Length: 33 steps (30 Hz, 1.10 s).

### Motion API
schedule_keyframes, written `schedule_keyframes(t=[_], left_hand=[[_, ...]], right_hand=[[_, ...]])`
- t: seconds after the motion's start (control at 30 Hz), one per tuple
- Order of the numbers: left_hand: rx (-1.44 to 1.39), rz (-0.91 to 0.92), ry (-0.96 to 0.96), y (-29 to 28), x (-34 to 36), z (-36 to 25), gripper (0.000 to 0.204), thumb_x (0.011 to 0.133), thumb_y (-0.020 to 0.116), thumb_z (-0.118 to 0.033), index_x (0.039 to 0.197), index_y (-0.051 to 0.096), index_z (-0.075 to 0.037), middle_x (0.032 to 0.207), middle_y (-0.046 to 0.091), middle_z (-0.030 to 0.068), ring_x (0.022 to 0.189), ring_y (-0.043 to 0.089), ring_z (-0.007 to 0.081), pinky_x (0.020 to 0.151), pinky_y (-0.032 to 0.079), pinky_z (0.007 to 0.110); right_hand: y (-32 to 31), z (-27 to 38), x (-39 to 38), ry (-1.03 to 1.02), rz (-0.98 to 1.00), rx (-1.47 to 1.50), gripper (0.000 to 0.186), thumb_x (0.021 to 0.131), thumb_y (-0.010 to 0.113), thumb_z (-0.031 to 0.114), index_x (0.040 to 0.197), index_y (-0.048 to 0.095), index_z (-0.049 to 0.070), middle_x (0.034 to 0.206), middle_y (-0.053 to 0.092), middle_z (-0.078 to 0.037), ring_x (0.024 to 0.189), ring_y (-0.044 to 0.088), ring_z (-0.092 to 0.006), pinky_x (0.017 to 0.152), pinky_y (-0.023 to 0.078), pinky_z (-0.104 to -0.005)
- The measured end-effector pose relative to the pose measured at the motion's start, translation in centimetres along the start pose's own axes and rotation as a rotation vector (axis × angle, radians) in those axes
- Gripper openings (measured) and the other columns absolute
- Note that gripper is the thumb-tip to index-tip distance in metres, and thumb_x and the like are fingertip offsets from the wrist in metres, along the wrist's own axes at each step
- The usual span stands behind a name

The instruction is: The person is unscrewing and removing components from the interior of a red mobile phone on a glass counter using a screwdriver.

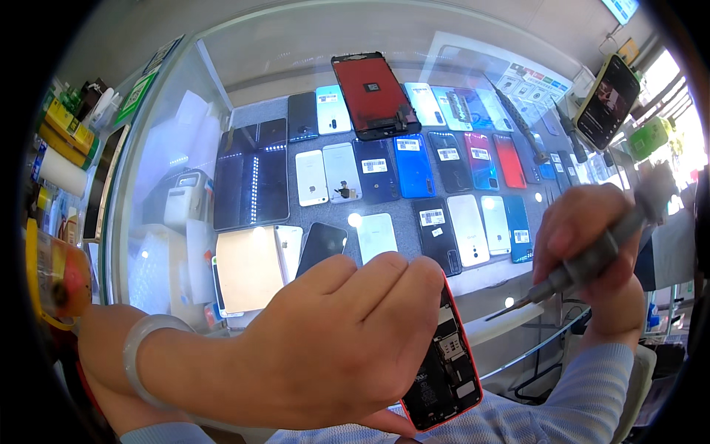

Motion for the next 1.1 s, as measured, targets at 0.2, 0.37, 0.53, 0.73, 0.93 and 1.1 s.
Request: schedule_keyframes(t=[0.2, 0.37, 0.53, 0.73, 0.93, 1.1], left_hand=[[0.168, -0.162, 0.045, 0.8, -0.5, 0.3, 0.057, 0.069, 0.064, -0.042, 0.097, 0.063, 0.007, 0.089, 0.054, 0.0102, 0.077, 0.052, 0.0185, 0.056, 0.04, 0.028], [0.259, -0.227, 0.088, 2.2, -1.2, 0.6, 0.059, 0.065, 0.064, -0.04, 0.103, 0.06, 0.006, 0.106, 0.052, 0.0125, 0.091, 0.056, 0.026, 0.072, 0.048, 0.034], [0.25, -0.231, 0.106, 2.0, -1.1, 0.6, 0.053, 0.068, 0.062, -0.035, 0.101, 0.061, 0.006, 0.107, 0.053, 0.0126, 0.091, 0.057, 0.0259, 0.071, 0.049, 0.034], [0.092, -0.034, -0.01, 0.2, 0.0, 0.1, 0.068, 0.089, 0.047, -0.056, 0.099, 0.064, 0.009, 0.096, 0.056, 0.0138, 0.077, 0.06, 0.0241, 0.055, 0.045, 0.031], [0.236, -0.248, 0.071, 1.4, -0.3, 0.5, 0.056, 0.074, 0.057, -0.041, 0.101, 0.062, 0.007, 0.104, 0.054, 0.0134, 0.086, 0.058, 0.0248, 0.066, 0.048, 0.032], [0.092, -0.036, -0.009, 0.2, 0.1, 0.1, 0.068, 0.09, 0.047, -0.055, 0.1, 0.064, 0.009, 0.096, 0.056, 0.0145, 0.077, 0.06, 0.0246, 0.054, 0.045, 0.031]], right_hand=[[2.4, 1.9, 0.1, -0.163, 0.076, -0.327, 0.043, 0.086, 0.069, 0.043, 0.099, 0.06, 0.003, 0.08, 0.066, -0.014, 0.061, 0.068, -0.0201, 0.052, 0.055, -0.0254], [3.2, 1.9, 0.7, -0.151, 0.126, -0.391, 0.04, 0.084, 0.072, 0.039, 0.1, 0.061, 0.003, 0.084, 0.068, -0.016, 0.066, 0.069, -0.0209, 0.054, 0.056, -0.0262], [3.4, 1.5, 1.0, -0.096, 0.114, -0.388, 0.04, 0.082, 0.071, 0.04, 0.099, 0.062, 0.004, 0.083, 0.068, -0.015, 0.065, 0.07, -0.0216, 0.054, 0.056, -0.0274], [3.3, 1.3, 1.0, -0.042, 0.077, -0.391, 0.041, 0.08, 0.07, 0.042, 0.098, 0.063, 0.007, 0.081, 0.069, -0.013, 0.065, 0.07, -0.0205, 0.054, 0.056, -0.0274], [2.9, 1.3, 0.7, -0.02, 0.033, -0.375, 0.043, 0.079, 0.069, 0.045, 0.098, 0.064, 0.007, 0.079, 0.068, -0.012, 0.064, 0.07, -0.0198, 0.055, 0.056, -0.0263], [2.8, 1.3, 0.6, -0.03, 0.021, -0.404, 0.043, 0.078, 0.068, 0.046, 0.097, 0.064, 0.007, 0.078, 0.068, -0.012, 0.064, 0.07, -0.0197, 0.055, 0.056, -0.0257]])
Point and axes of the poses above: each hand's wrist, its own x-axis towards the middle knuckle, its own y-axis out of the palm, z = x × y, the point moved 7 cm from there along x, towards the middle knuckle
